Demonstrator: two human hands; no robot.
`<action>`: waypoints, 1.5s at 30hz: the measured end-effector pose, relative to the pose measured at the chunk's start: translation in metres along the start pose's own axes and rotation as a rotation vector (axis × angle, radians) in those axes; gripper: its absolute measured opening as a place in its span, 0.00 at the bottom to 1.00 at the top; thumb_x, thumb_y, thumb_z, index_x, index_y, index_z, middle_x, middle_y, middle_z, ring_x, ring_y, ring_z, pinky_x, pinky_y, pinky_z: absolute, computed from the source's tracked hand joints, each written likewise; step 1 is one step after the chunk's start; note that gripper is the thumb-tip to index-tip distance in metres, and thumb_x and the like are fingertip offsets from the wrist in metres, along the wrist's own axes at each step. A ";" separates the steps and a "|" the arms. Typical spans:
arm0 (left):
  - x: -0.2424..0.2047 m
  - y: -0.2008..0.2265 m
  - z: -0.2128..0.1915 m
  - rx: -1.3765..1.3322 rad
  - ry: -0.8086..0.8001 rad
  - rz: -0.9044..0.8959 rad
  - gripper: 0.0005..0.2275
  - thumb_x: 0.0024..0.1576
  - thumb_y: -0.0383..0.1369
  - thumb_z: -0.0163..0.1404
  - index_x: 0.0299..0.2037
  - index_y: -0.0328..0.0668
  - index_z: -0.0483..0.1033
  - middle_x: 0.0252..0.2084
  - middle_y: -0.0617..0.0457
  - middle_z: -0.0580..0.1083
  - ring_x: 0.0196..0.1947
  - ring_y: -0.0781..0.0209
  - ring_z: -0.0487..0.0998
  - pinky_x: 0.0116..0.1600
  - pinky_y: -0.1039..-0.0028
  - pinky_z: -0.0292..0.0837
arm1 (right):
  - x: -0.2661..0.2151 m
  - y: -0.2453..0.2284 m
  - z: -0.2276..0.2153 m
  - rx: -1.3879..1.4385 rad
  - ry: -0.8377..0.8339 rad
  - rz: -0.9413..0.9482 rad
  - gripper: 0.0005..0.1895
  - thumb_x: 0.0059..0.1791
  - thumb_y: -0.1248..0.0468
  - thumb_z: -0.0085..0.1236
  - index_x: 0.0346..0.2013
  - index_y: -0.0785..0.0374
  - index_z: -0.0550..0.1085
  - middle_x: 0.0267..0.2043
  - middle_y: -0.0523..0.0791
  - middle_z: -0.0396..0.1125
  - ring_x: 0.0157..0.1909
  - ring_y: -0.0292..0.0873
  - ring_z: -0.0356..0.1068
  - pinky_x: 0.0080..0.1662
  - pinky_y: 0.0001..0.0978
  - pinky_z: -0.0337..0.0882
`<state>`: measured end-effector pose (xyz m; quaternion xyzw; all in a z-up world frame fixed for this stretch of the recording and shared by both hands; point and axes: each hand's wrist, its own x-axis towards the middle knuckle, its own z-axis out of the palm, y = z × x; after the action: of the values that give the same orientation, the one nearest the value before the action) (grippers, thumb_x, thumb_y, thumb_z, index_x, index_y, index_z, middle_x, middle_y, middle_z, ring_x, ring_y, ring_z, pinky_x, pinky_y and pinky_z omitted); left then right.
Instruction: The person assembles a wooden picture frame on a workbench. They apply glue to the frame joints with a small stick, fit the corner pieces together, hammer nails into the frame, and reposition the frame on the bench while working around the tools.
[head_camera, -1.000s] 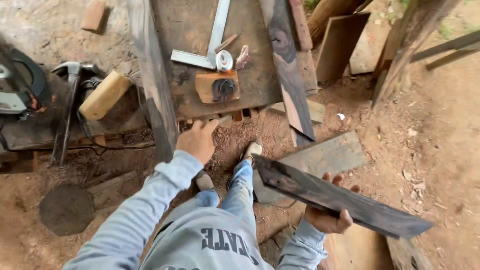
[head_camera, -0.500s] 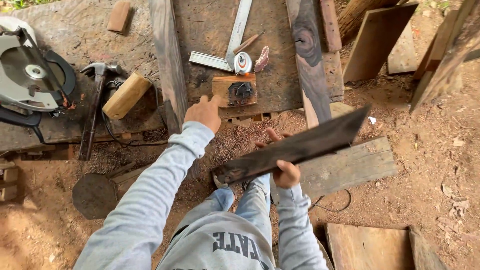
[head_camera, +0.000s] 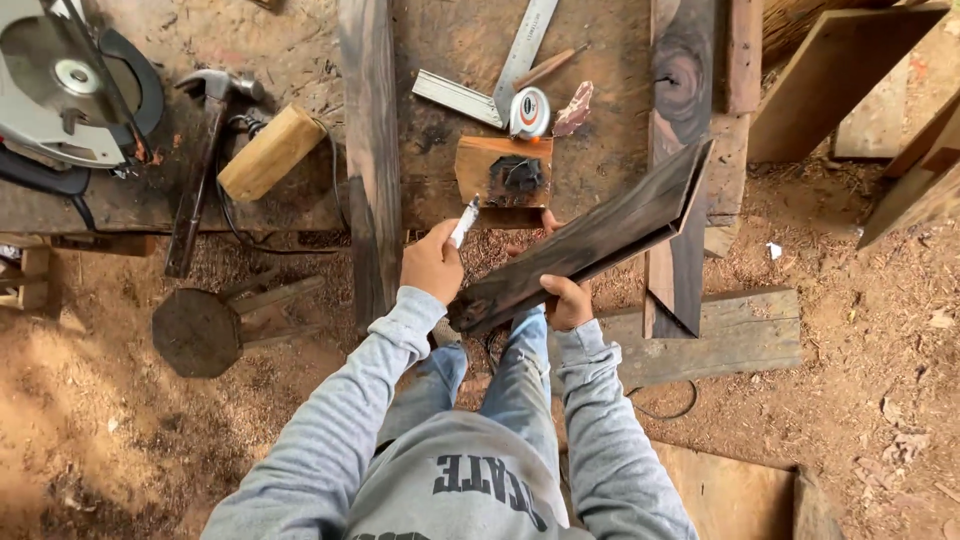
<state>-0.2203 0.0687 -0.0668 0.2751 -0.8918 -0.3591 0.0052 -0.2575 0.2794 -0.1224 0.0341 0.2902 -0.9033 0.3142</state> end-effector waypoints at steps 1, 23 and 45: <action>0.000 -0.006 0.005 -0.019 0.003 0.059 0.13 0.59 0.27 0.49 0.53 0.44 0.78 0.44 0.39 0.80 0.42 0.41 0.82 0.48 0.59 0.77 | -0.001 0.001 -0.001 0.020 0.005 0.016 0.53 0.42 0.67 0.58 0.81 0.61 0.48 0.67 0.69 0.57 0.63 0.63 0.67 0.62 0.57 0.72; 0.001 0.048 -0.004 -0.640 -0.430 -0.309 0.17 0.63 0.29 0.44 0.61 0.40 0.75 0.22 0.55 0.72 0.12 0.71 0.66 0.18 0.78 0.61 | -0.006 0.010 -0.026 -0.164 0.101 -0.087 0.30 0.44 0.67 0.57 0.61 0.76 0.67 0.58 0.58 0.71 0.59 0.54 0.71 0.63 0.47 0.71; -0.046 0.157 -0.048 -0.086 -0.140 0.551 0.18 0.61 0.25 0.50 0.62 0.45 0.75 0.37 0.46 0.73 0.32 0.48 0.77 0.36 0.62 0.73 | -0.008 0.019 0.015 -0.566 0.614 -0.426 0.35 0.44 0.73 0.67 0.62 0.60 0.61 0.46 0.40 0.61 0.43 0.34 0.62 0.45 0.27 0.69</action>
<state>-0.2482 0.1540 0.0785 -0.0035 -0.9152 -0.3996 0.0527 -0.2389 0.2637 -0.1178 0.1523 0.6053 -0.7810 0.0184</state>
